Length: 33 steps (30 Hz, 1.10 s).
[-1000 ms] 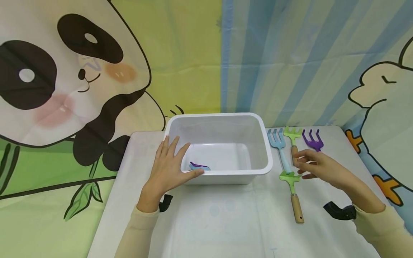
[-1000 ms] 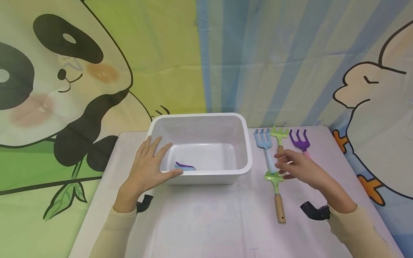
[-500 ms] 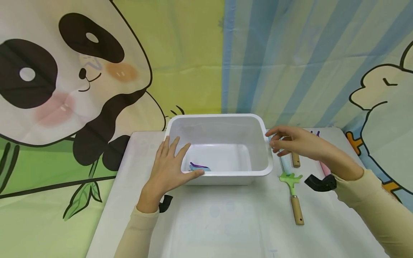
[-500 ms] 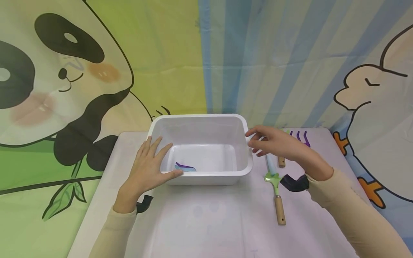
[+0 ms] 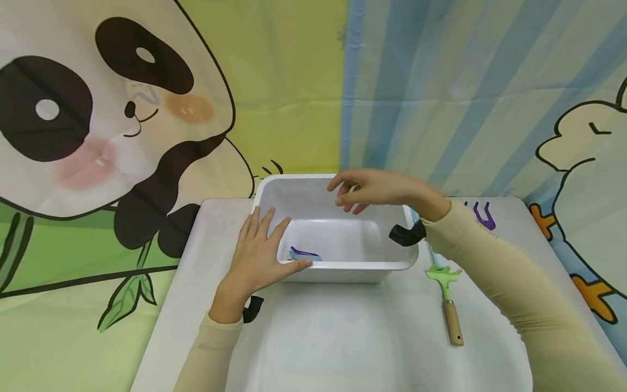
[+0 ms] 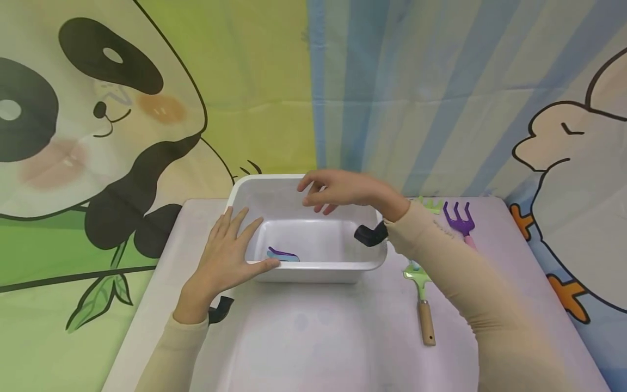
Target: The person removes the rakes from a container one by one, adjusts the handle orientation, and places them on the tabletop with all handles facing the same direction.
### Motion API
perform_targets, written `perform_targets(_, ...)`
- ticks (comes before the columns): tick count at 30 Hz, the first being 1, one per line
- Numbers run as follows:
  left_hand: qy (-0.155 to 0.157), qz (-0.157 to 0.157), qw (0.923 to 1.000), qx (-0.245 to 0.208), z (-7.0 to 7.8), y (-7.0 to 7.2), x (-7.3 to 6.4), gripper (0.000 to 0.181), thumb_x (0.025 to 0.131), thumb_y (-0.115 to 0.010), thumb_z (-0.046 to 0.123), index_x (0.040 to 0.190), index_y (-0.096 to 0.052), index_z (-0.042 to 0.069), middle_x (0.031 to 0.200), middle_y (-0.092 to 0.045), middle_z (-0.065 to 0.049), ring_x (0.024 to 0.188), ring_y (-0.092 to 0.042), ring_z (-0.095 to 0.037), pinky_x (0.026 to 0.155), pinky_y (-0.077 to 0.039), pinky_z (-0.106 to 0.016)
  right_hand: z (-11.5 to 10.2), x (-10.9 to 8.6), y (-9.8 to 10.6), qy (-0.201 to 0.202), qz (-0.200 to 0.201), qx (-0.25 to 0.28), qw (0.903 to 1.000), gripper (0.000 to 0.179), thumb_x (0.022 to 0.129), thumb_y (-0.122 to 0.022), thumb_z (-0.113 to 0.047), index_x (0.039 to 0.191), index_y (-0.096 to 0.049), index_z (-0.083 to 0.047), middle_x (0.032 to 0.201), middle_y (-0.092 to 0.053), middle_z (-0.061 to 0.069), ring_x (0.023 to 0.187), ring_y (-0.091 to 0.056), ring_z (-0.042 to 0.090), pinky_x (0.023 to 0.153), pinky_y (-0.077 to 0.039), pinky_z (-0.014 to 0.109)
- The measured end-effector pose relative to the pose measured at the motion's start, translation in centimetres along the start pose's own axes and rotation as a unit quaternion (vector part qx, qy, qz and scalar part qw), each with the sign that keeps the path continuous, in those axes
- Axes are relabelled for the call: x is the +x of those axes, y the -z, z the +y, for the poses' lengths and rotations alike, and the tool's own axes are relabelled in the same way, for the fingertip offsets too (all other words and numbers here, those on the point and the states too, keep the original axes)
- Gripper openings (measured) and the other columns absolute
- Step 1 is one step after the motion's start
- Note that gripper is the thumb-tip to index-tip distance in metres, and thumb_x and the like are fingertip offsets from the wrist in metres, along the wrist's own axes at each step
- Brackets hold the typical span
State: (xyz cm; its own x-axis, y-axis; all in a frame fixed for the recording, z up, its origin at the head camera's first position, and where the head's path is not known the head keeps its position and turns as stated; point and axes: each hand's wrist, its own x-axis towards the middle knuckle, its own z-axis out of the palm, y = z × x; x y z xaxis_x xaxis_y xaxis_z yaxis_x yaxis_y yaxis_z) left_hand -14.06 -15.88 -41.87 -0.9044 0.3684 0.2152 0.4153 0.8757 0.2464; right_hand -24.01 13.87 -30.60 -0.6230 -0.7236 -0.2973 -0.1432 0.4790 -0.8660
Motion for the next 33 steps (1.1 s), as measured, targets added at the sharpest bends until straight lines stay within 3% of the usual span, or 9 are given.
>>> perform_targets(5, -0.001, 0.002, 1.0, 0.002, 0.0, 0.0, 0.0, 0.108, 0.073, -0.045, 0.093, 0.148, -0.05, 0.014, 0.16, -0.028, -0.019, 0.149, -0.005, -0.044, 0.118, -0.006, -0.057, 1.5, 4.6, -0.9, -0.008, -0.042, 0.034, 0.9985, 0.039, 0.1, -0.063, -0.019, 0.135, -0.053, -0.008, 0.123, -0.058, 0.018, 0.107, -0.063, 0.032, 0.094, -0.052, 0.05)
perform_targets(10, -0.004, 0.007, 1.0, 0.005, 0.0, -0.1, 0.1, 0.108, 0.074, -0.045, 0.092, 0.147, -0.051, 0.013, 0.159, -0.029, -0.019, 0.149, -0.007, -0.045, 0.118, -0.007, -0.057, 3.6, 8.4, -2.0, -0.039, -0.065, 0.016, 0.997, 0.041, 0.098, -0.065, -0.019, 0.134, -0.053, -0.004, 0.115, -0.064, 0.015, 0.104, -0.063, 0.031, 0.094, -0.051, 0.05)
perform_targets(14, -0.003, 0.006, 0.9999, 0.011, -0.1, -0.1, 0.1, 0.108, 0.074, -0.045, 0.093, 0.147, -0.051, 0.014, 0.159, -0.029, -0.019, 0.149, -0.007, -0.045, 0.118, -0.007, -0.056, 4.9, 10.4, -3.0, -0.058, -0.078, -0.005, 0.9953, 0.046, 0.097, -0.066, -0.019, 0.136, -0.051, 0.0, 0.112, -0.066, 0.016, 0.104, -0.062, 0.036, 0.092, -0.052, 0.05)
perform_targets(18, -0.004, 0.008, 0.9999, 0.013, -0.1, 0.0, 0.2, 0.107, 0.074, -0.045, 0.092, 0.146, -0.052, 0.014, 0.158, -0.029, -0.019, 0.149, -0.008, -0.045, 0.118, -0.007, -0.056, 6.1, 11.4, -4.0, -0.081, -0.082, -0.034, 0.9928, 0.045, 0.096, -0.066, -0.018, 0.135, -0.052, -0.001, 0.117, -0.064, 0.019, 0.107, -0.06, 0.04, 0.092, -0.052, 0.051)
perform_targets(23, -0.005, 0.01, 0.9999, 0.011, 0.0, 0.0, 0.2, 0.106, 0.074, -0.045, 0.092, 0.145, -0.053, 0.013, 0.158, -0.03, -0.019, 0.148, -0.009, -0.045, 0.119, -0.005, -0.054, 7.7, 12.1, -5.3, -0.116, -0.1, -0.071, 0.9856, 0.049, 0.094, -0.07, -0.021, 0.136, -0.053, -0.003, 0.115, -0.065, 0.011, 0.106, -0.062, 0.038, 0.091, -0.053, 0.051)
perform_targets(33, -0.004, 0.007, 0.9999, 0.009, -0.1, -0.1, 0.3, 0.107, 0.075, -0.044, 0.092, 0.147, -0.05, 0.014, 0.159, -0.028, -0.018, 0.149, -0.007, -0.044, 0.119, -0.006, -0.055, 9.6, 12.1, -7.4, -0.207, -0.202, -0.087, 0.9533, 0.044, 0.091, -0.074, -0.027, 0.129, -0.059, -0.011, 0.115, -0.062, 0.007, 0.102, -0.066, 0.029, 0.09, -0.054, 0.049)
